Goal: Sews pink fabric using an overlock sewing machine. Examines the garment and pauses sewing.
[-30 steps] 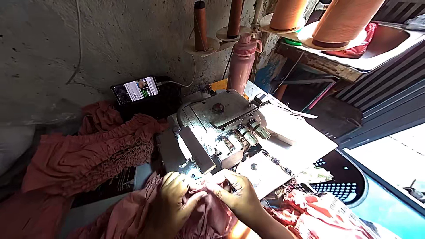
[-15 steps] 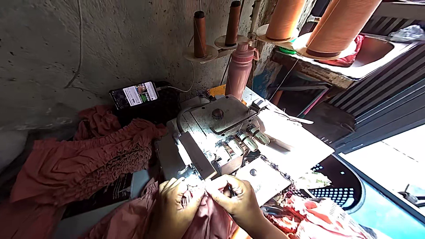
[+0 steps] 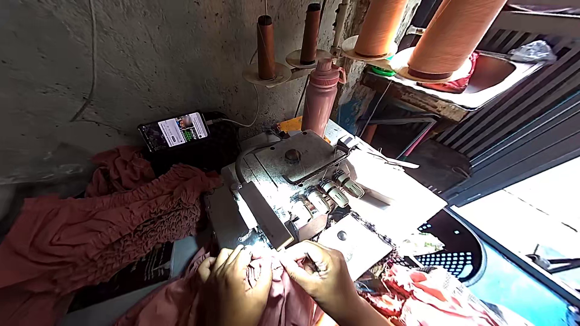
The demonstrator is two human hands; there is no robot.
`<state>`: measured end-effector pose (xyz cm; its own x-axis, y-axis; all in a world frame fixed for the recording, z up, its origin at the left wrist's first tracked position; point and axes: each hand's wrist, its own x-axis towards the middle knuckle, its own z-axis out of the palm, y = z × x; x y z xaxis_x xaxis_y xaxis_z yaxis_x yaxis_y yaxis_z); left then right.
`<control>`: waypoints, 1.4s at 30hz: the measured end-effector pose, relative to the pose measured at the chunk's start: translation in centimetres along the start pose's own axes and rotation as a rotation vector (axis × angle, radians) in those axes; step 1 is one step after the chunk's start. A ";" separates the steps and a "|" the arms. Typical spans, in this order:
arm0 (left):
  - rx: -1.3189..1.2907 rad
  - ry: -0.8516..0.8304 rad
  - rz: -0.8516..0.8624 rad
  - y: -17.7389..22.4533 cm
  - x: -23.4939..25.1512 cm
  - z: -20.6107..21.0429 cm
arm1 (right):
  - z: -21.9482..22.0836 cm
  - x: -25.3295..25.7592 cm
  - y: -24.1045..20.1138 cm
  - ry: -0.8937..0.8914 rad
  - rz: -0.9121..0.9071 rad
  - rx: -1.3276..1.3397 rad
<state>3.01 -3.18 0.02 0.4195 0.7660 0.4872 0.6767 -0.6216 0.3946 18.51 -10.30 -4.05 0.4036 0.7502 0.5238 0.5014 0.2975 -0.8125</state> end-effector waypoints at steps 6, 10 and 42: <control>0.042 0.045 -0.063 0.3 -0.3 0.7 | 0.9 -0.3 0.7 0.065 -0.185 -0.166; 0.031 0.022 -0.074 0.5 -0.4 0.6 | 0.6 0.0 0.1 0.025 -0.026 0.025; -0.040 -0.175 -0.135 -1.8 2.2 1.1 | 0.8 1.7 0.7 -0.014 0.082 -0.175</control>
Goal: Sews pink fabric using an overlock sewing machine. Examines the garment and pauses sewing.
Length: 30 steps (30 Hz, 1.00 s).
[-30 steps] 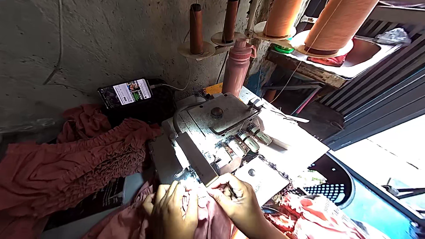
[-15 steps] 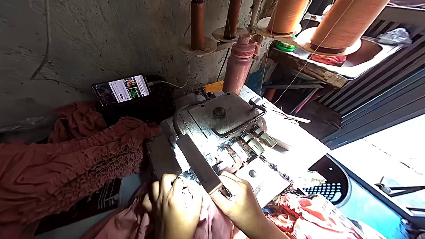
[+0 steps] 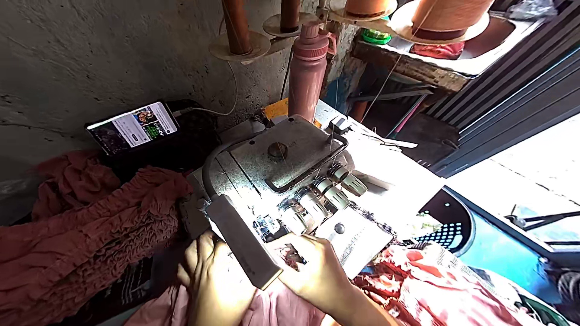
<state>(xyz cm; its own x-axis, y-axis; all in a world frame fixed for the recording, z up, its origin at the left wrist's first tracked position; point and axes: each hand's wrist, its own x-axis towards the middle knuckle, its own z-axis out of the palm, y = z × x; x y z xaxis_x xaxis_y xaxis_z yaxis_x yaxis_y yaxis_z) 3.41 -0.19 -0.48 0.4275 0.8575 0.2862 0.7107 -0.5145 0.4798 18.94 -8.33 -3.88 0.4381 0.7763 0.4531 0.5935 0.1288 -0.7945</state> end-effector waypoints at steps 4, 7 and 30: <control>0.011 0.003 0.016 -0.6 -0.2 0.1 | -0.1 0.0 0.0 -0.016 0.002 -0.011; 0.018 0.014 0.014 -0.7 -0.1 0.3 | -0.2 0.2 0.1 -0.008 -0.014 -0.033; -0.044 0.126 0.169 -2.3 3.4 -0.4 | 0.3 0.4 -0.7 0.037 0.037 -0.155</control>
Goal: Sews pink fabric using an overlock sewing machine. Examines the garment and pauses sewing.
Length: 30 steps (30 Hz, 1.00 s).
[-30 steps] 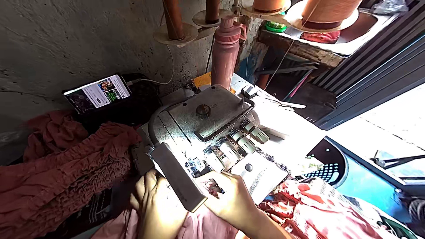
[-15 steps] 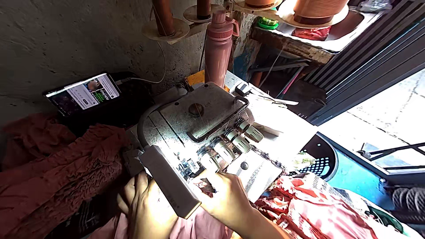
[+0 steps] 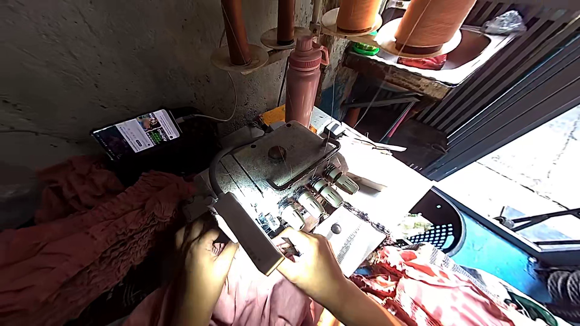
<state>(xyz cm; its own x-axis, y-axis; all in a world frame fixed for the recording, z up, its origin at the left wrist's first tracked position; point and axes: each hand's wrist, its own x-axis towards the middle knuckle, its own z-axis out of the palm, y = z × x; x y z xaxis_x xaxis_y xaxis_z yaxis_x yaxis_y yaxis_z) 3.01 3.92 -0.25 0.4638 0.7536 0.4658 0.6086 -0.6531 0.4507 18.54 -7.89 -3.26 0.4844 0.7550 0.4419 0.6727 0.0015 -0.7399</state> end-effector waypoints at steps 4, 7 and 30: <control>0.163 0.016 0.072 1.2 -0.3 -0.2 | 0.0 0.1 -0.1 -0.005 0.012 -0.007; 0.276 -0.004 0.055 1.6 -0.9 0.1 | 0.0 0.2 -0.1 -0.008 0.011 -0.006; 0.047 0.185 -0.073 1.3 -1.7 1.2 | 0.3 -0.1 0.1 -0.006 0.003 -0.003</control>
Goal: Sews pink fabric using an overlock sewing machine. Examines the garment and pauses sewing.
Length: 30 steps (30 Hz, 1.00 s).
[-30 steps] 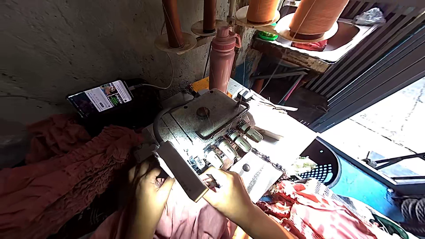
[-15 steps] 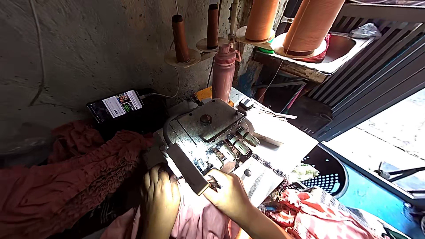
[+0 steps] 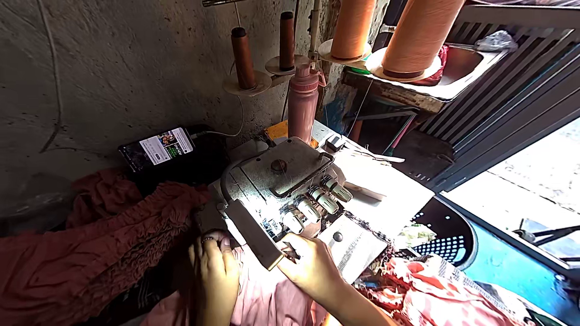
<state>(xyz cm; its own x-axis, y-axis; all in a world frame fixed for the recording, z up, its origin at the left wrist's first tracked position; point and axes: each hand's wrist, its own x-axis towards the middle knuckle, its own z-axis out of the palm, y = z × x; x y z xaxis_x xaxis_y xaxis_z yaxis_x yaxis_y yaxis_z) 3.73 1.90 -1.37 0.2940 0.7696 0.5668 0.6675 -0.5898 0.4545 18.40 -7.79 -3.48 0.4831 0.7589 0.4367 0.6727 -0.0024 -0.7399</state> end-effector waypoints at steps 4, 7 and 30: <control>-0.664 -0.042 -0.254 0.0 0.1 -0.3 | -0.1 -0.1 0.2 -0.006 -0.011 0.033; -0.535 -0.098 -0.182 -0.1 0.0 -0.3 | -0.2 -0.4 0.5 -0.042 -0.029 0.099; 0.207 -0.286 0.041 -2.6 3.7 -2.4 | -8.7 9.8 16.7 -0.027 0.435 0.434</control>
<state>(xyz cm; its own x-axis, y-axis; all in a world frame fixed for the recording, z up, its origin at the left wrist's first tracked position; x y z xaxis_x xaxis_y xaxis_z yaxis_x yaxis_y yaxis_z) 1.46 5.70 1.24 0.4833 0.8011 0.3530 0.7674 -0.5818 0.2696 39.26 -6.05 -7.10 0.6443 0.7638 0.0389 0.1247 -0.0548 -0.9907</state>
